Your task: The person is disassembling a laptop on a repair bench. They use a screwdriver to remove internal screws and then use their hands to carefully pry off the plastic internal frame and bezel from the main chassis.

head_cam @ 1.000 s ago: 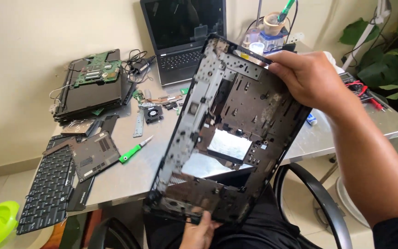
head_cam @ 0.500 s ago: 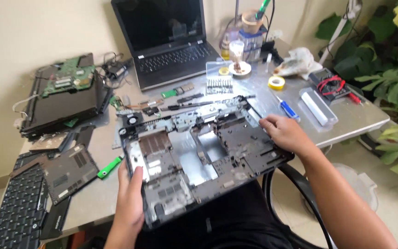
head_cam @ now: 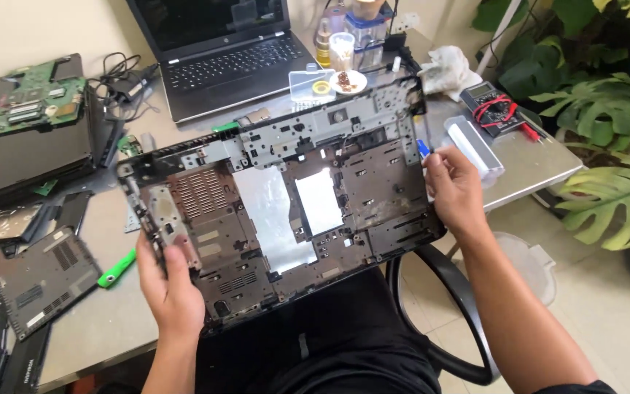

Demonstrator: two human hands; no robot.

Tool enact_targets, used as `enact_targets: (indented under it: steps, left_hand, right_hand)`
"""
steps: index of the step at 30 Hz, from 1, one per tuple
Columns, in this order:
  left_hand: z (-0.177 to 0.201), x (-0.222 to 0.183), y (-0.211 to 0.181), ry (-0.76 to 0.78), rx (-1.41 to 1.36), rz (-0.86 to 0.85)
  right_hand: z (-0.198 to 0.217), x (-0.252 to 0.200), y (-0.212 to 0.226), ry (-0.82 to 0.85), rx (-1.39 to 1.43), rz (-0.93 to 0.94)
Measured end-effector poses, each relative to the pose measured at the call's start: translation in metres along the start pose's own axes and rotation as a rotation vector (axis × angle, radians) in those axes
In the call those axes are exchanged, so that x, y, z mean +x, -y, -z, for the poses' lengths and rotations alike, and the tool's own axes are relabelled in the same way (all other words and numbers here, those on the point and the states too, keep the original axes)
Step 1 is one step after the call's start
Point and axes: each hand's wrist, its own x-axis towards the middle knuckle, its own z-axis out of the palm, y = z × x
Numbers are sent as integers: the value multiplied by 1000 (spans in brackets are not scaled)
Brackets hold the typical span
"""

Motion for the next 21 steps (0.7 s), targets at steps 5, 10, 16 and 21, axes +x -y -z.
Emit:
enact_targets:
  steps: [5, 10, 16, 21]
  left_hand:
    - [-8, -18, -25, -29, -81, -89]
    - [-7, -30, -37, -68, -33, -105]
    - [1, -39, -40, -120, 36, -122]
    - [0, -38, -33, -98, -22, -143]
  right_hand:
    - [18, -5, 9, -8, -48, 97]
    - [24, -8, 11, -39, -105, 165]
    - [17, -6, 11, -42, -112, 138]
    - [7, 0, 8, -13, -51, 71]
